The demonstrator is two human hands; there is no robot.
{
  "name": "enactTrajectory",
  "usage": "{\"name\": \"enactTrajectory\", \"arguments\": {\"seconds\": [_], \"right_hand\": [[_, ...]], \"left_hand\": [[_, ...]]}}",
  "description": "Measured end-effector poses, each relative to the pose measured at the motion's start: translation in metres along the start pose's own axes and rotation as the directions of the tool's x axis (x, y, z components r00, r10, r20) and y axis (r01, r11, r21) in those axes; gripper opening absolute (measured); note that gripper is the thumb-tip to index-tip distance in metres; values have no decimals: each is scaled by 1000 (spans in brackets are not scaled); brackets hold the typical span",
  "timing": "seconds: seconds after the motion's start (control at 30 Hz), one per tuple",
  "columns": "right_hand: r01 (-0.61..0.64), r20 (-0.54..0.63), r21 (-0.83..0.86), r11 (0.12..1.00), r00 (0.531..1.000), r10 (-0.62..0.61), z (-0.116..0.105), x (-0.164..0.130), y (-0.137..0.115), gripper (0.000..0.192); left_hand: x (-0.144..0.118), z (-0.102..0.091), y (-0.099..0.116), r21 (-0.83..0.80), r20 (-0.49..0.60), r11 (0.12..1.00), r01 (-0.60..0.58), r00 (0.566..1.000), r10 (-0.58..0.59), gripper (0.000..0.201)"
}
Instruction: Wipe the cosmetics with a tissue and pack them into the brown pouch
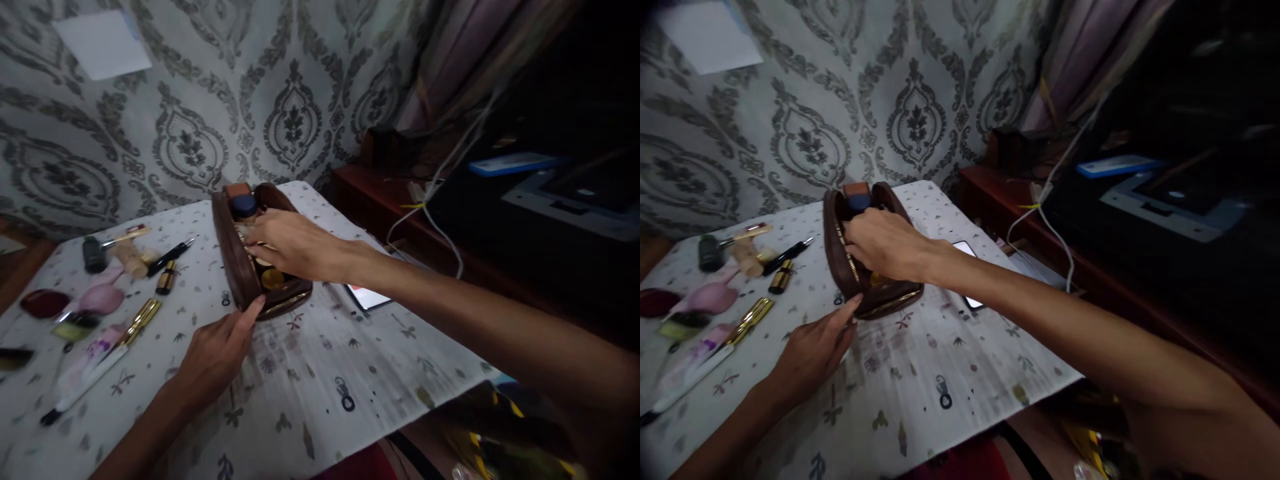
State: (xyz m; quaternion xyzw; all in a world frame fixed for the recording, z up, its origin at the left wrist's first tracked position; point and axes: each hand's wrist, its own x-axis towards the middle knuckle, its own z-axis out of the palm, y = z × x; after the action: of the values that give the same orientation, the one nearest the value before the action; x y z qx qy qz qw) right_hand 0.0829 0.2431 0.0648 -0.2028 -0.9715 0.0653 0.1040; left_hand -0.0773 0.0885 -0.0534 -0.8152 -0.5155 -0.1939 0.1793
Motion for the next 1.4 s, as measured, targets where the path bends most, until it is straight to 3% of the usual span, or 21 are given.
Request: {"name": "enactTrajectory", "arguments": {"seconds": [0.13,0.23,0.3,0.4,0.53,0.63,0.77,0.93,1.03,1.1,1.17,1.3,1.4], "right_hand": [[57,-218,-25,998,974,-61,8,-14,-7,22],[190,-435,15,982,885,-165,17,-27,-18,21],[272,-512,59,960,834,-205,25,-34,-30,16],[365,-546,125,923,802,-243,43,-39,-53,17],[422,-481,294,858,840,-249,79,-32,-83,18],[398,-399,460,793,891,-216,108,-21,-100,18],[255,-227,651,715,964,-137,134,-6,-119,18],[16,-32,820,572,999,18,161,4,-134,19],[-39,-15,834,550,996,92,176,4,-137,21],[-35,-37,826,563,993,115,183,2,-137,22],[-35,-40,827,562,992,121,187,0,-137,22],[-29,-51,817,576,991,122,189,-2,-135,21],[1,-76,802,598,992,100,190,-3,-134,20]], "left_hand": [[-31,-5,-2,-40,69,993,113,992,-110,37],[-59,-13,-8,-81,175,982,171,972,-155,28],[-76,-21,-12,-104,248,978,181,957,-150,35],[-97,-33,-13,-108,330,978,178,935,-134,54],[-113,-42,-11,-146,322,963,226,931,-170,25],[-121,-45,-17,-180,284,909,376,904,-318,22],[-132,-52,-37,-237,153,804,546,838,-524,39],[-145,-57,-75,-227,37,780,583,806,-591,32],[-137,-64,-107,-147,16,741,655,750,-661,31],[-119,-68,-133,-51,-5,707,705,708,-706,32],[-94,-69,-160,84,20,694,715,695,-719,35],[-40,-50,-208,225,158,699,679,683,-713,39],[-8,-25,-233,279,337,720,635,637,-693,33]]}}
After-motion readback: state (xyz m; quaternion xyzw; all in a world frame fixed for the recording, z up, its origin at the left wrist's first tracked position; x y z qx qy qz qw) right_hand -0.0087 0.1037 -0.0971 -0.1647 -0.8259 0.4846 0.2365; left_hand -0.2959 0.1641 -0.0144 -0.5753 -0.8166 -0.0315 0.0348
